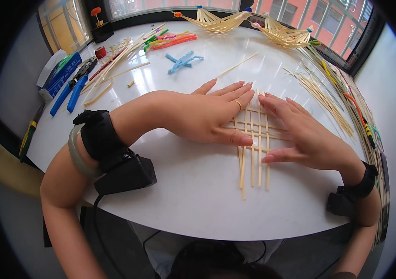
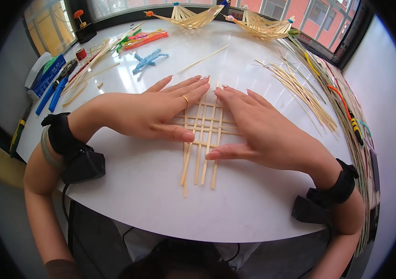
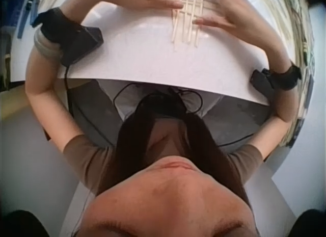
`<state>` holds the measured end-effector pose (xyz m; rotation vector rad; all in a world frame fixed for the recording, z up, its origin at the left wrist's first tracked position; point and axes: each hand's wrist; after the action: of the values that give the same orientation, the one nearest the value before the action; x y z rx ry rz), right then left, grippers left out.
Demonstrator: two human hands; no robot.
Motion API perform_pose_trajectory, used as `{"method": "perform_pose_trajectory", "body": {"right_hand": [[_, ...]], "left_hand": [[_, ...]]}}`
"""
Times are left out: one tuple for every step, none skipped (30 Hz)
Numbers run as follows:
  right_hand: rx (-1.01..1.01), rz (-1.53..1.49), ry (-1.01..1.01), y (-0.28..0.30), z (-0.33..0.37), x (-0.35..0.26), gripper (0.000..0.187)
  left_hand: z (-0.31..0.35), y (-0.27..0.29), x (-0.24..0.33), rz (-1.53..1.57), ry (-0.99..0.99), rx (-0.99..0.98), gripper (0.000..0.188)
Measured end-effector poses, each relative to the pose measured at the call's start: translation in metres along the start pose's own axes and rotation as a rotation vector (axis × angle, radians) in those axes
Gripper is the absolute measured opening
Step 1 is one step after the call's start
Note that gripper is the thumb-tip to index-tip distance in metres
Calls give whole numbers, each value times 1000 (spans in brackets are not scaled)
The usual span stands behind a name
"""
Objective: Weaving thin bamboo strips together into a grid pattern.
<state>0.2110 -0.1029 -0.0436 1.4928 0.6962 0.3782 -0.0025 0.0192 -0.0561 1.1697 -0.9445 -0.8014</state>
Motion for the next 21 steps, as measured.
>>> {"method": "perform_pose_trajectory", "body": {"right_hand": [[2,-13,-8,-2,0,1,93],[1,-15,-7,-2,-1,2,93],[0,20,-3,-3,-1,2,93],[-2,55,1,-3,-1,2,92],[-3,53,2,-3,-1,2,92],[-8,53,-4,-3,0,2,92],[-13,53,-12,-2,0,1,91],[-14,51,-12,0,0,-1,91],[-32,58,-4,2,0,-4,91],[-50,65,3,5,0,-7,91],[-51,66,8,6,0,-9,91],[8,36,-24,6,0,-12,87],[66,6,-56,8,-1,-15,84],[62,11,-50,13,0,-18,84],[37,-54,48,20,1,-22,77],[10,-119,146,23,1,-25,70],[27,-163,219,20,2,-29,52],[24,-164,226,21,1,-33,52],[-45,-153,258,24,-1,-38,47],[-115,-138,280,26,-1,-41,42],[-113,-156,287,25,-1,-43,37]], "left_hand": [[-2,-5,-2,8,1,-12,90],[-3,-6,-1,17,4,-23,91],[-3,-7,0,18,5,-24,91],[-4,-6,1,13,13,-35,88],[-4,-7,2,8,23,-47,85],[-5,-7,2,9,24,-47,85],[-6,-8,2,2,22,-43,85],[-5,-8,2,-5,20,-39,85],[-5,-8,2,-3,20,-40,85],[-5,-8,2,-12,25,-37,84],[-4,-8,1,-23,34,-33,84],[-3,-8,1,-22,39,-29,84],[-3,-8,1,-16,37,-34,82],[-3,-8,2,-9,34,-36,81],[-4,-8,3,-7,39,-29,81],[-5,-6,4,-18,17,-54,80],[-4,-5,3,-29,-3,-84,78],[-3,-5,2,-27,5,-83,78],[-2,-5,1,-23,13,-76,78],[-3,-5,1,-18,10,-67,77],[-3,-6,1,-15,6,-65,77]]}}
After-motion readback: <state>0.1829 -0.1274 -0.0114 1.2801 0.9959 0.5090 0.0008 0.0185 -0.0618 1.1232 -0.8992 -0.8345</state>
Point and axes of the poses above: each hand's wrist, its own z-axis away from the middle knuckle, its own y-axis out of the back of the hand, x = y × z, and after that the axes turned 14 degrees about y, right-handed
